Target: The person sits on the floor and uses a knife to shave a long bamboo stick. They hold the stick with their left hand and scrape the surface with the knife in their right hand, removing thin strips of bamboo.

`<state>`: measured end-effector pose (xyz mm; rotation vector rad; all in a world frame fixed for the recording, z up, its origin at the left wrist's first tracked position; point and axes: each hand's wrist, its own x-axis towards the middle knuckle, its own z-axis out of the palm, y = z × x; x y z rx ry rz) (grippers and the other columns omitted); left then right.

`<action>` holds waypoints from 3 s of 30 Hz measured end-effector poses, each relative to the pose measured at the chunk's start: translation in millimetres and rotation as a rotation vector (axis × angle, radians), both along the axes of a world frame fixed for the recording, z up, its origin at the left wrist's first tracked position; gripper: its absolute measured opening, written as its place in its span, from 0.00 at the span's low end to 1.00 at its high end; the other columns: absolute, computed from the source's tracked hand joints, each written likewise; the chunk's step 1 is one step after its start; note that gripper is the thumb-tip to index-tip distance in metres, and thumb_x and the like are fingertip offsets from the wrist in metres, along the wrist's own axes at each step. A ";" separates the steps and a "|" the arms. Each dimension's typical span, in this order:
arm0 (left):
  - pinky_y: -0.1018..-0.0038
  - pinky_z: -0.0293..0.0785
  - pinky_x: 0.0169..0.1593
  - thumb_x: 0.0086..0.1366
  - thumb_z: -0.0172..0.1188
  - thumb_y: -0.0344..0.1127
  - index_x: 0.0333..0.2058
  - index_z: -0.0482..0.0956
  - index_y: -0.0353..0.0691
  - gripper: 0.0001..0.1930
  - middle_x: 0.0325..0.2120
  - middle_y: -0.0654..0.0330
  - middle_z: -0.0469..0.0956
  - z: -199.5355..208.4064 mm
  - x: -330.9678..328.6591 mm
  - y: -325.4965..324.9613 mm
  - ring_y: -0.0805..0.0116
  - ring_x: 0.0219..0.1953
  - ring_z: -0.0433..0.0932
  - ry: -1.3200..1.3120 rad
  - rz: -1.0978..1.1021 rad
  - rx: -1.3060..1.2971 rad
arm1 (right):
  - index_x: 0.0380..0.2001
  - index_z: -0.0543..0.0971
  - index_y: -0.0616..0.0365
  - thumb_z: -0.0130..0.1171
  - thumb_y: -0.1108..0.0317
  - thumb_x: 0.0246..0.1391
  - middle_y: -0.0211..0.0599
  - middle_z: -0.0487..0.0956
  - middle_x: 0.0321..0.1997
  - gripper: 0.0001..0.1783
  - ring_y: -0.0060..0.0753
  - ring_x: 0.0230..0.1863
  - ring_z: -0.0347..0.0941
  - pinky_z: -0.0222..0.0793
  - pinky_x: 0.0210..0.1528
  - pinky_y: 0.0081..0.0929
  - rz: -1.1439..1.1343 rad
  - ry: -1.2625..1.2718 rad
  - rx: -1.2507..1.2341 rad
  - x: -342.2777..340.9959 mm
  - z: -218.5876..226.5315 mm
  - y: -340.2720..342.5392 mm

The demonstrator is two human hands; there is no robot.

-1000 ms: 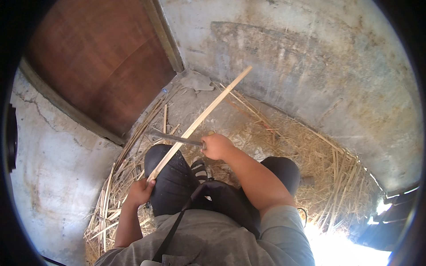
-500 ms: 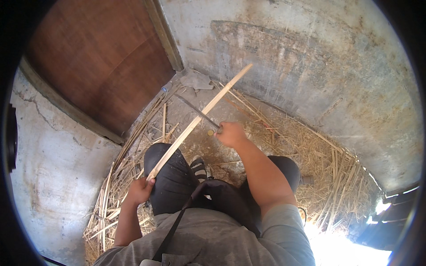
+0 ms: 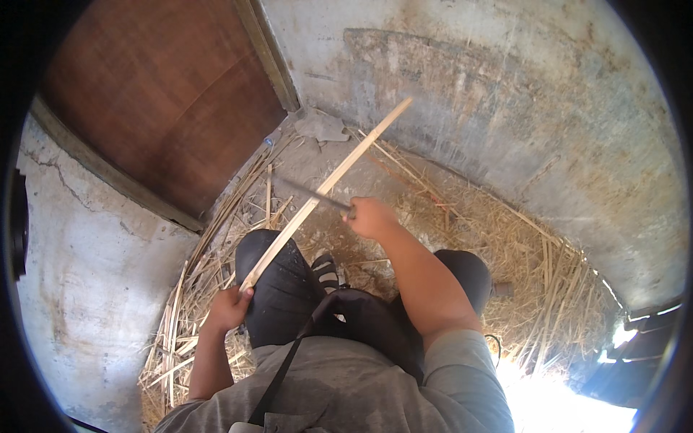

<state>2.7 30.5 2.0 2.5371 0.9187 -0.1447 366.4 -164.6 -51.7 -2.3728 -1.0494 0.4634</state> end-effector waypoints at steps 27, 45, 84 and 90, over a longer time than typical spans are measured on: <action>0.50 0.73 0.40 0.72 0.54 0.59 0.32 0.79 0.31 0.30 0.27 0.36 0.79 2.4 3.0 -1.9 0.32 0.36 0.79 -0.015 0.052 -0.056 | 0.48 0.81 0.58 0.66 0.51 0.54 0.54 0.84 0.44 0.25 0.57 0.48 0.80 0.76 0.51 0.48 -0.092 -0.070 0.026 16.2 -18.8 -6.4; 0.53 0.73 0.39 0.72 0.52 0.62 0.33 0.79 0.31 0.32 0.26 0.38 0.79 1.4 2.7 -0.7 0.36 0.33 0.79 0.001 0.043 -0.055 | 0.49 0.82 0.54 0.65 0.52 0.55 0.49 0.84 0.44 0.23 0.55 0.49 0.80 0.76 0.51 0.48 -0.118 0.021 -0.009 8.7 -4.5 -7.2; 0.52 0.73 0.38 0.72 0.52 0.61 0.32 0.79 0.31 0.31 0.25 0.38 0.79 -9.3 -1.1 -0.2 0.35 0.33 0.80 -0.045 0.056 -0.063 | 0.44 0.83 0.55 0.67 0.50 0.53 0.50 0.84 0.39 0.23 0.57 0.45 0.81 0.76 0.48 0.49 0.143 0.004 0.077 4.9 -8.0 -4.5; 0.54 0.73 0.37 0.72 0.52 0.61 0.33 0.79 0.31 0.31 0.24 0.38 0.79 -5.6 0.8 -0.6 0.36 0.32 0.80 -0.056 0.067 -0.090 | 0.42 0.83 0.56 0.66 0.50 0.54 0.51 0.84 0.37 0.22 0.59 0.44 0.80 0.77 0.47 0.49 0.099 -0.044 0.046 -1.0 -2.4 -8.8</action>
